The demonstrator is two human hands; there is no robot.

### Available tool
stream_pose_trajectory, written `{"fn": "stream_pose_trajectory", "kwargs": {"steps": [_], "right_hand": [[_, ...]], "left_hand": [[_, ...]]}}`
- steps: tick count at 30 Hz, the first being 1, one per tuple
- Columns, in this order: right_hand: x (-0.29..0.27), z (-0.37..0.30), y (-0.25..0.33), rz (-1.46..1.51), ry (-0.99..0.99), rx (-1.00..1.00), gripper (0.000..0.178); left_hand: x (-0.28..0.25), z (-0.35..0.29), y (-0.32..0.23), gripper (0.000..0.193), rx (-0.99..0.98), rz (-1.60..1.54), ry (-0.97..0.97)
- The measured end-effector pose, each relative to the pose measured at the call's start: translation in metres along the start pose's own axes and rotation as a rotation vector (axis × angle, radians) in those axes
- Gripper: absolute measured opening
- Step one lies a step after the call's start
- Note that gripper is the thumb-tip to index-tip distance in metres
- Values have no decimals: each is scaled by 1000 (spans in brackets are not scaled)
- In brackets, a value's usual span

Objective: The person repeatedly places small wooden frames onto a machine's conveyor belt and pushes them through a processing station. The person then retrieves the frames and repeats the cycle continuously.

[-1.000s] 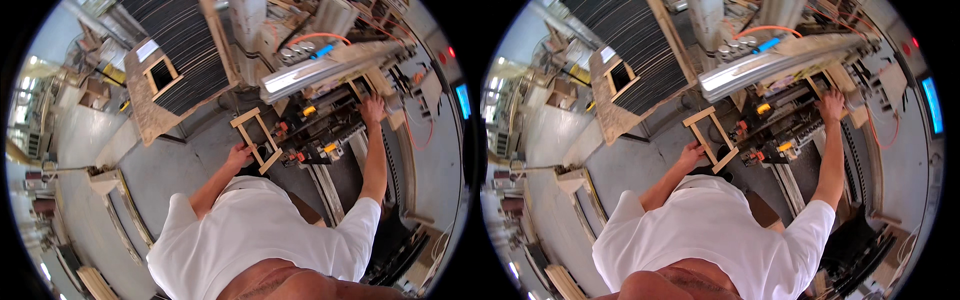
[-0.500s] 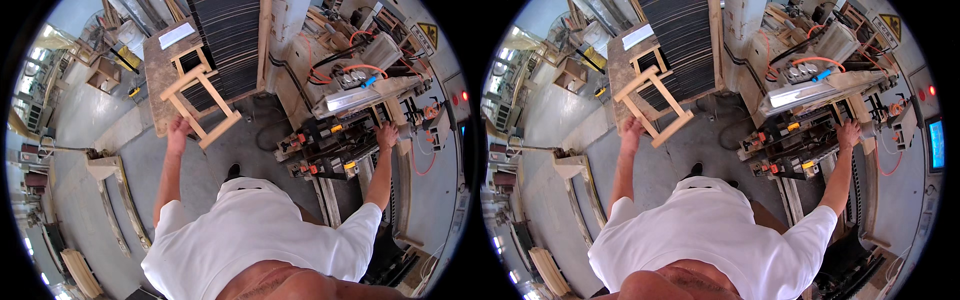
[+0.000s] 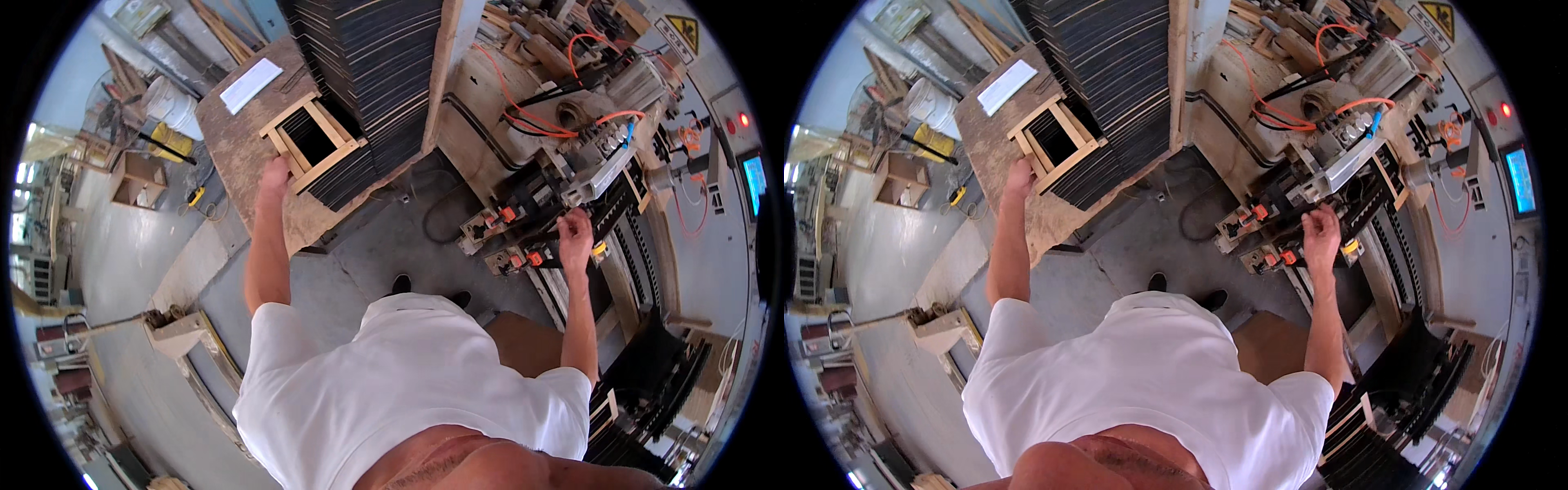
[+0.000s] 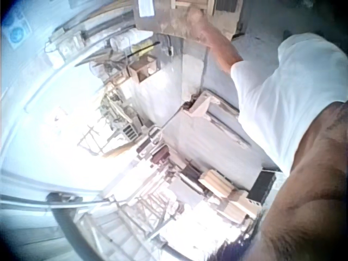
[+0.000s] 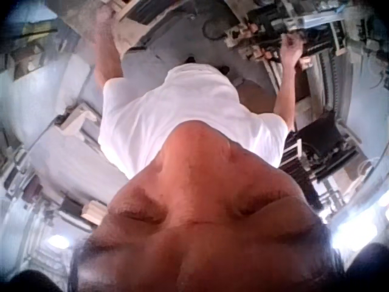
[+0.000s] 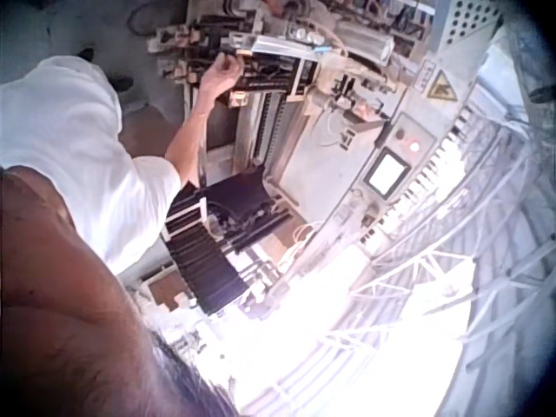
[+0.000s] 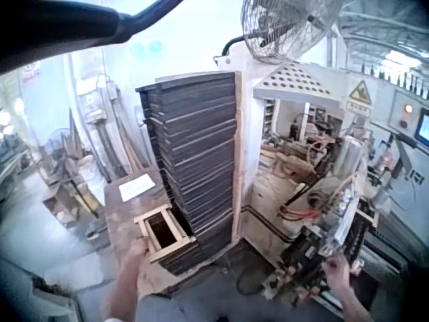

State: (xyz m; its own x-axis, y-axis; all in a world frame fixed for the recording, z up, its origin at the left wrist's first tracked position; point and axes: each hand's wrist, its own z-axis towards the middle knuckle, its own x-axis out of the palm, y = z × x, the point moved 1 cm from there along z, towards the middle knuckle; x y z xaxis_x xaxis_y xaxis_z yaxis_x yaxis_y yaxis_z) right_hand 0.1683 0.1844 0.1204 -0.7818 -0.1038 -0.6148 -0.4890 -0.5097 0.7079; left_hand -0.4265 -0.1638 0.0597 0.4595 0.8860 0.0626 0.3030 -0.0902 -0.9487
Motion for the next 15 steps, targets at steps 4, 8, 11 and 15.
{"fn": "stream_pose_trajectory", "kwargs": {"steps": [4,8,11,15], "right_hand": [[14,-54,-14,28,-9,158,17],[14,-96,-31,53,-67,282,17],[2,-117,-33,30,-128,257,17],[-33,-147,-32,-26,-137,403,20]], "left_hand": [[33,4,0,59,115,419,-195],[60,-30,3,66,712,1045,-514],[104,-77,-10,63,937,1142,-181],[175,-148,1,39,1036,819,164]]}}
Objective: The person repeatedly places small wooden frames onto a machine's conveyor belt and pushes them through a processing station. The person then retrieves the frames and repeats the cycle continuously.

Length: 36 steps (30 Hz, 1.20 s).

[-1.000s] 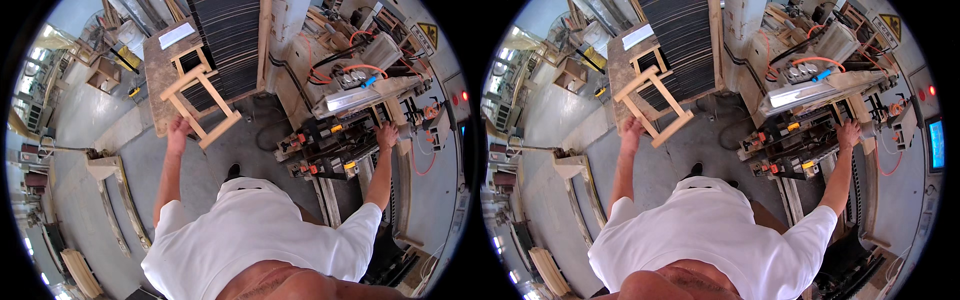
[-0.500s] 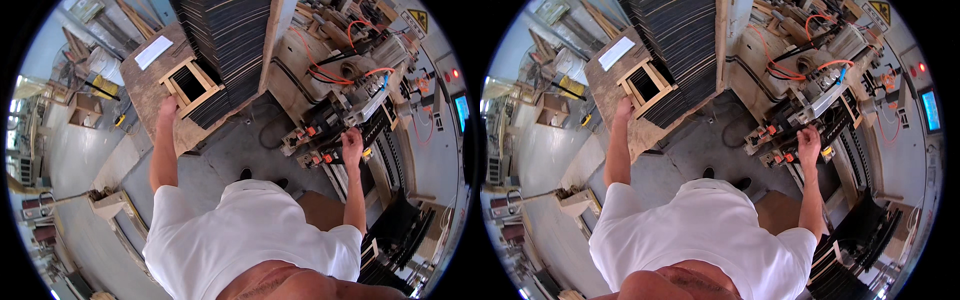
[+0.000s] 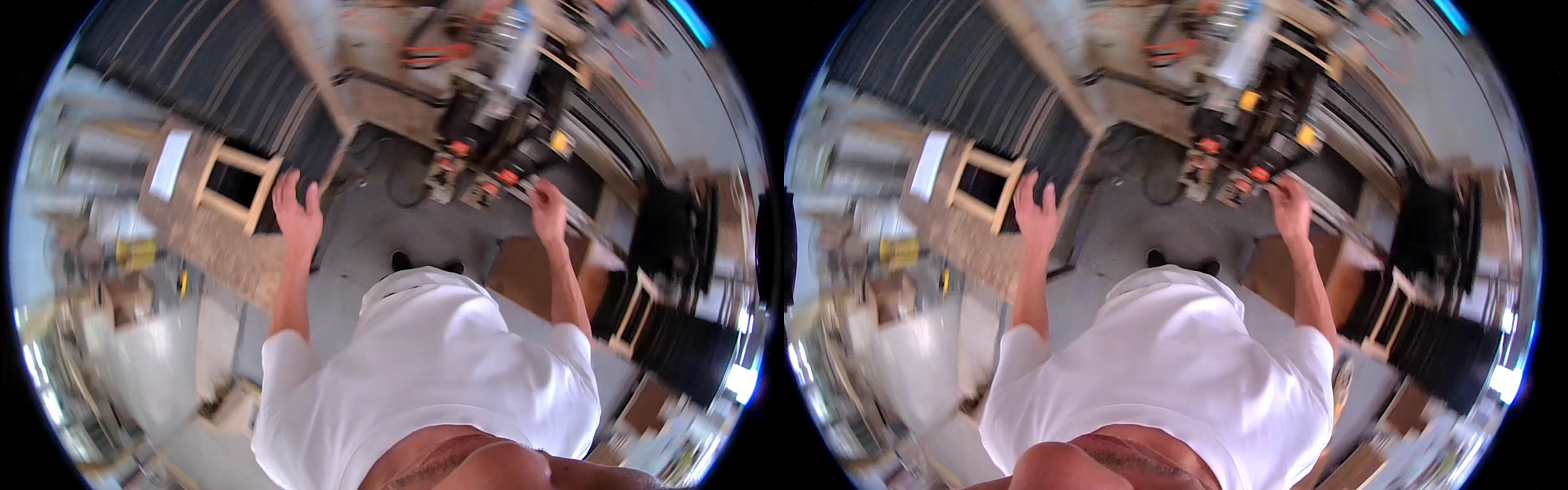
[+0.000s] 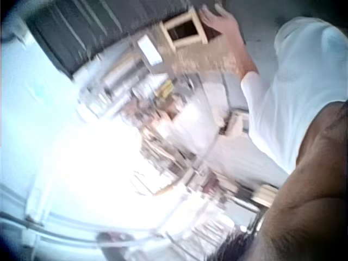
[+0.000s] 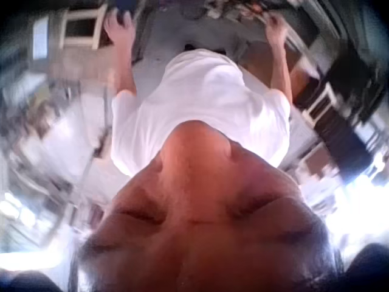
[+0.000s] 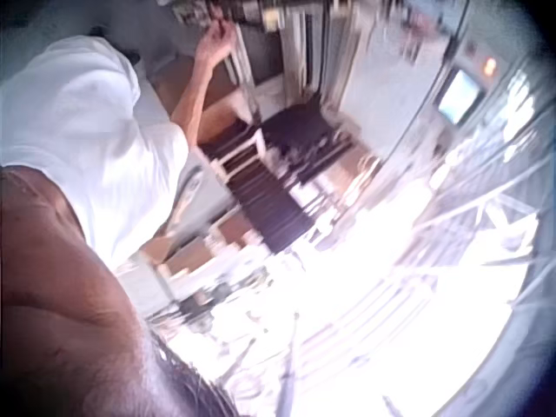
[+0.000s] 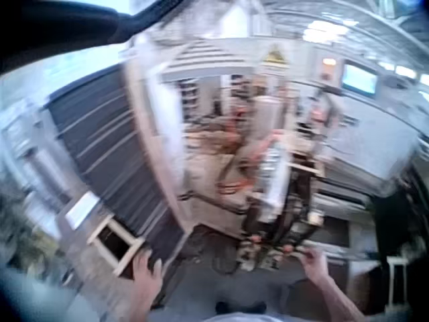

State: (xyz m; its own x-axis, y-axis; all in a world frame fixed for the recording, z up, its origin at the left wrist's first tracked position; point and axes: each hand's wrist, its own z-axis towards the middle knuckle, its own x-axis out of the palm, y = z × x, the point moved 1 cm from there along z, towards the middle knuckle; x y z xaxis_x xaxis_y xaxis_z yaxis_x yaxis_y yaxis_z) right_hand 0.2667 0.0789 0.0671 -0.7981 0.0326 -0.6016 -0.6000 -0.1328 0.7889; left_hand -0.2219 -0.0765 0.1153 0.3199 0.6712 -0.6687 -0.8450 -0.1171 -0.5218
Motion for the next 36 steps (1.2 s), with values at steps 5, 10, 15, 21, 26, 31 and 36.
{"fn": "stream_pose_trajectory", "kwargs": {"steps": [5,10,15,21,26,31,36], "right_hand": [[-89,-17,18,-259,-149,-176,26],[-213,-60,-11,-680,-393,-32,31],[-318,-141,-72,-992,-454,310,29],[-318,-196,-128,-521,-410,574,24],[-315,-193,-133,-571,-450,581,22],[-320,-189,-131,-734,-496,526,20],[-336,-180,-96,-561,-693,450,21]], "left_hand": [[92,-77,-84,27,-361,-549,485],[167,-133,-155,32,-503,-828,831],[196,-128,-202,30,-380,-751,902],[237,-98,-248,28,-276,-681,814],[280,-56,-276,31,-314,-779,827],[319,8,-309,38,-433,-888,840],[366,68,-337,41,-569,-1006,791]]}}
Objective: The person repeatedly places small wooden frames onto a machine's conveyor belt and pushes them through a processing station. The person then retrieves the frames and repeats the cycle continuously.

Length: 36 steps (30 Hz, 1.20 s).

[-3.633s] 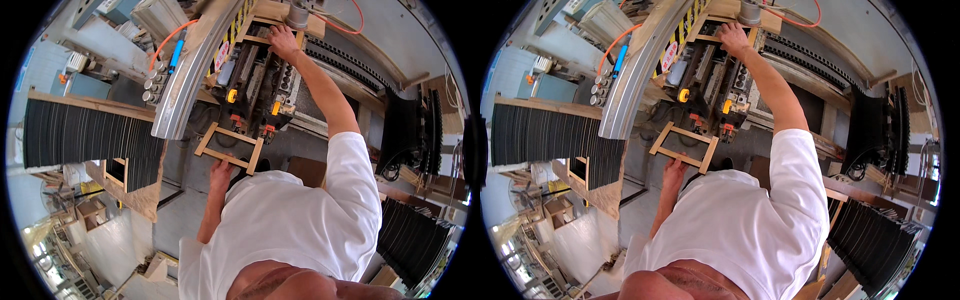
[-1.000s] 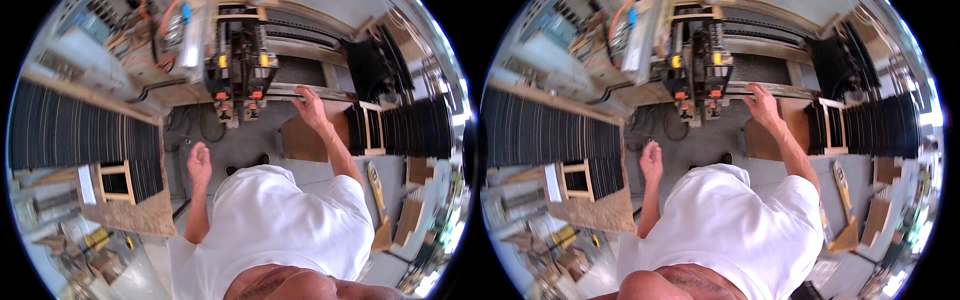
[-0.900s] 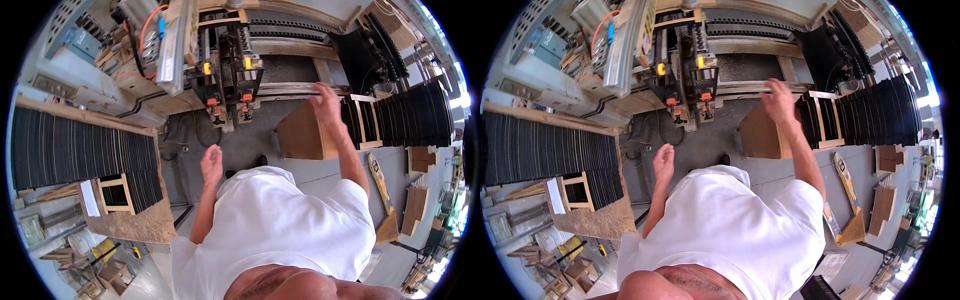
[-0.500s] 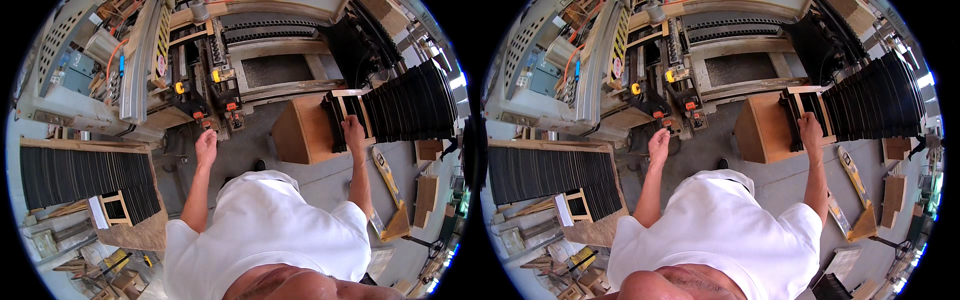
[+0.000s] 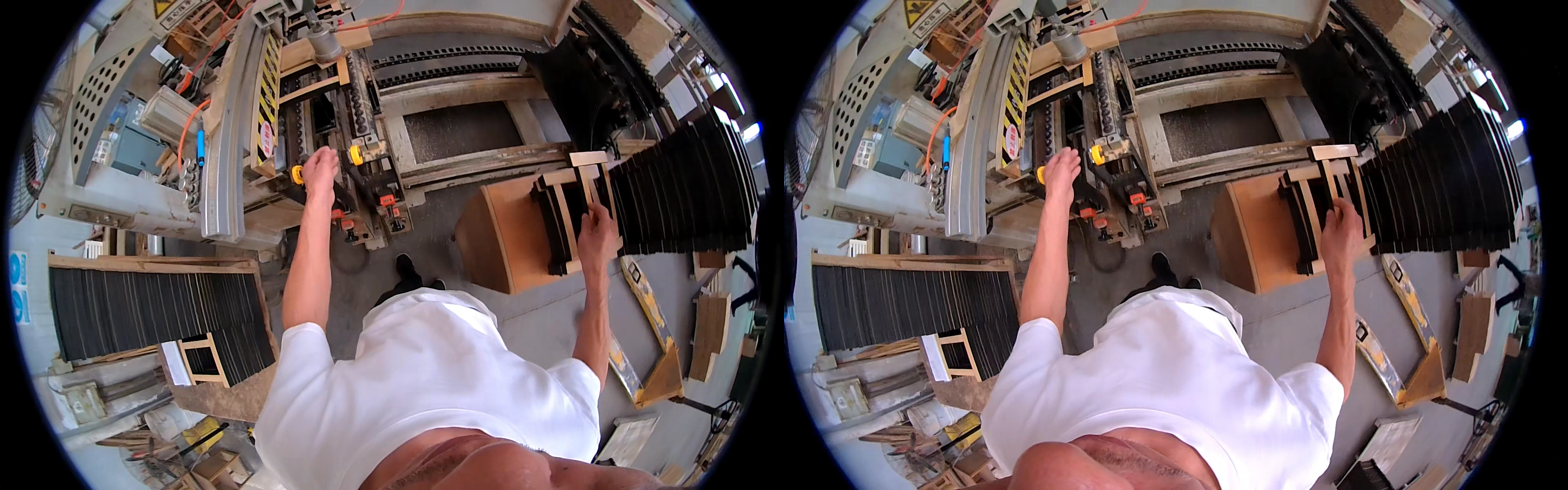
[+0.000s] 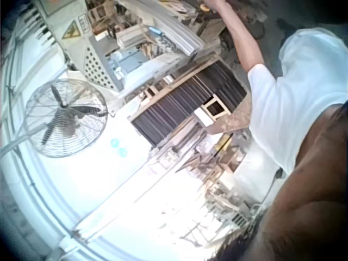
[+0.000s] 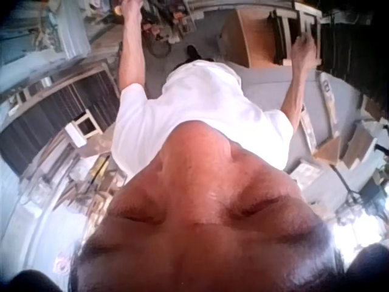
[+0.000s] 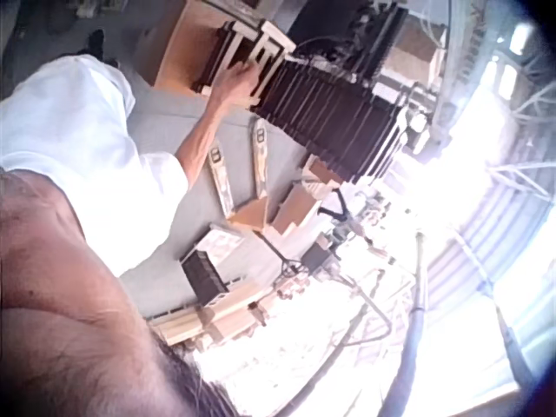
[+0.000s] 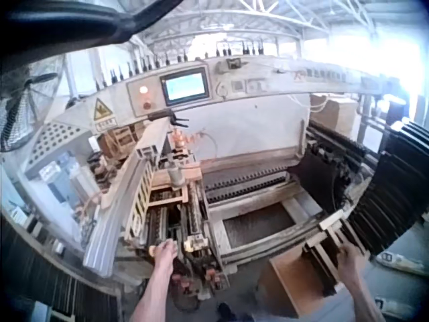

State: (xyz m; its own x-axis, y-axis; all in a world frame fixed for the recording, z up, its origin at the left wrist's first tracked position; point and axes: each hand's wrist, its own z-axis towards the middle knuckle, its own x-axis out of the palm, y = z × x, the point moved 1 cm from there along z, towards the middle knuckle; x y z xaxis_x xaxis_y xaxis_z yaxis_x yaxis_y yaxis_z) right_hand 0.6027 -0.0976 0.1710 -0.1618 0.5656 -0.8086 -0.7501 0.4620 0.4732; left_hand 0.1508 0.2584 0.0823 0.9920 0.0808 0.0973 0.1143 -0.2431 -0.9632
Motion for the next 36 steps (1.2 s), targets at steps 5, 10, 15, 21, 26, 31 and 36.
{"fn": "stream_pose_trajectory", "kwargs": {"steps": [5,10,15,21,26,31,36], "right_hand": [[-11,6,55,231,-15,-21,23],[14,22,114,319,36,-185,20],[54,47,188,316,186,-361,25],[138,88,265,325,242,-690,23],[212,110,354,381,252,-1029,20],[299,114,419,346,370,-1232,22],[334,109,439,278,422,-1271,25]], "left_hand": [[19,94,-20,61,-82,-148,16],[43,181,-29,75,-153,-380,-26],[44,239,-31,67,-190,-720,-127],[37,197,-22,60,-166,-747,-85],[11,127,2,40,-174,-817,173],[1,90,8,26,-114,-780,287],[-7,95,18,28,-77,-836,316]]}}
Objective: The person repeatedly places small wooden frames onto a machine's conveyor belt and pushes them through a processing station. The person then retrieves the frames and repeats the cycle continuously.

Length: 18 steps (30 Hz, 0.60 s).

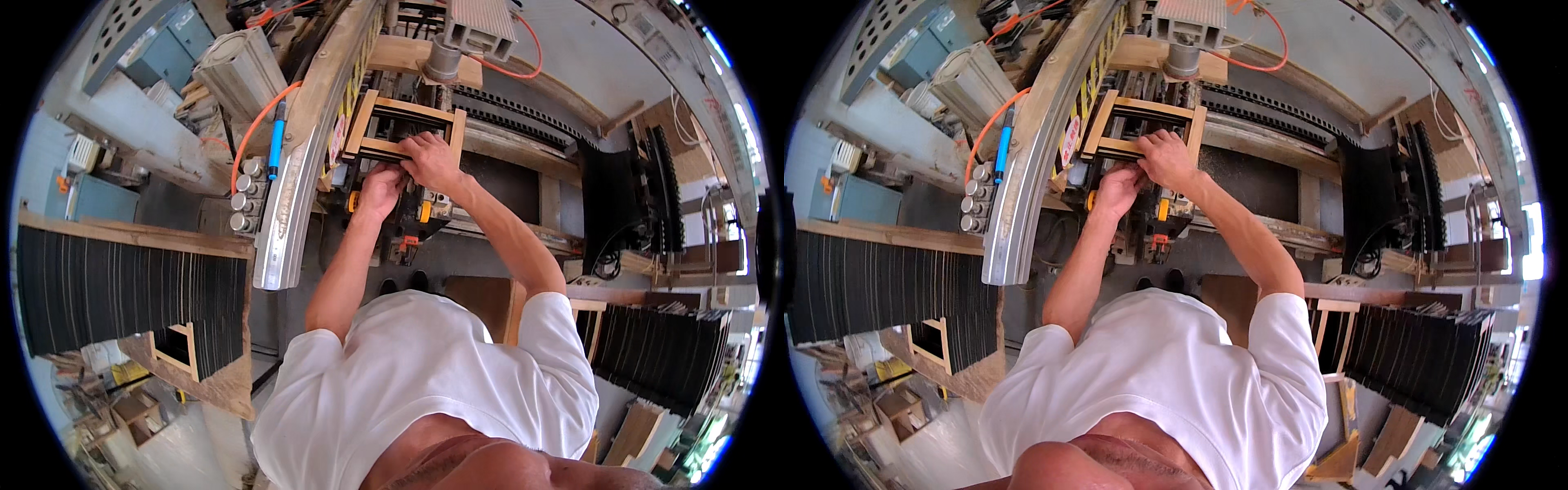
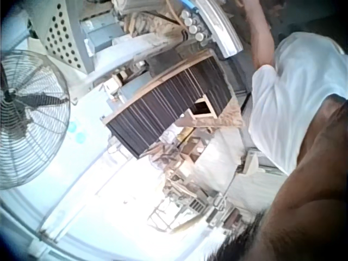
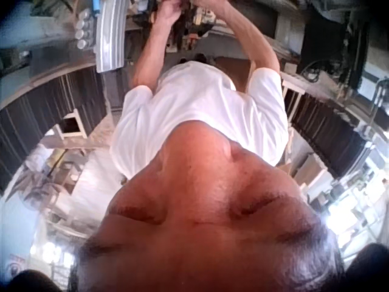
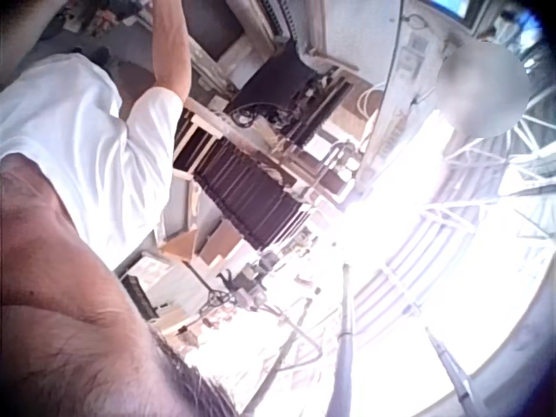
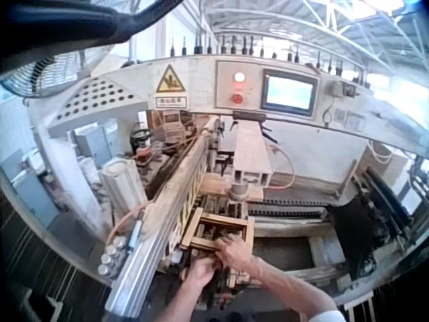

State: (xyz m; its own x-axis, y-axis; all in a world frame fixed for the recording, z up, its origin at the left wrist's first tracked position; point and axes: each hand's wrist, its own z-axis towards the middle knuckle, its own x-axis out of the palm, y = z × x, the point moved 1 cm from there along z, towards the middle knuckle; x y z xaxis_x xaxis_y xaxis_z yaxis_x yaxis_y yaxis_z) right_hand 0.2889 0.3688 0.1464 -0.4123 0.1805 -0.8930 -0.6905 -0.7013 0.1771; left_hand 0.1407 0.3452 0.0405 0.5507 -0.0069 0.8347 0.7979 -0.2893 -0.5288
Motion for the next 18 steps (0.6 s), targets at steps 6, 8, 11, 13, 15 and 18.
{"fn": "stream_pose_trajectory", "kwargs": {"steps": [6,8,11,13,15,18], "right_hand": [[13,0,-19,29,57,7,32],[8,10,-29,26,32,15,32],[14,32,-57,36,40,40,30],[23,43,-74,42,38,44,29],[33,55,-86,45,46,43,30],[47,64,-94,4,45,18,29]], "left_hand": [[3,8,11,24,72,-87,-145],[22,-3,12,26,106,-51,-281],[21,-28,15,33,96,7,-283],[22,-57,20,37,91,13,-272],[24,-85,24,38,116,15,-275],[32,-130,27,40,133,26,-316]]}}
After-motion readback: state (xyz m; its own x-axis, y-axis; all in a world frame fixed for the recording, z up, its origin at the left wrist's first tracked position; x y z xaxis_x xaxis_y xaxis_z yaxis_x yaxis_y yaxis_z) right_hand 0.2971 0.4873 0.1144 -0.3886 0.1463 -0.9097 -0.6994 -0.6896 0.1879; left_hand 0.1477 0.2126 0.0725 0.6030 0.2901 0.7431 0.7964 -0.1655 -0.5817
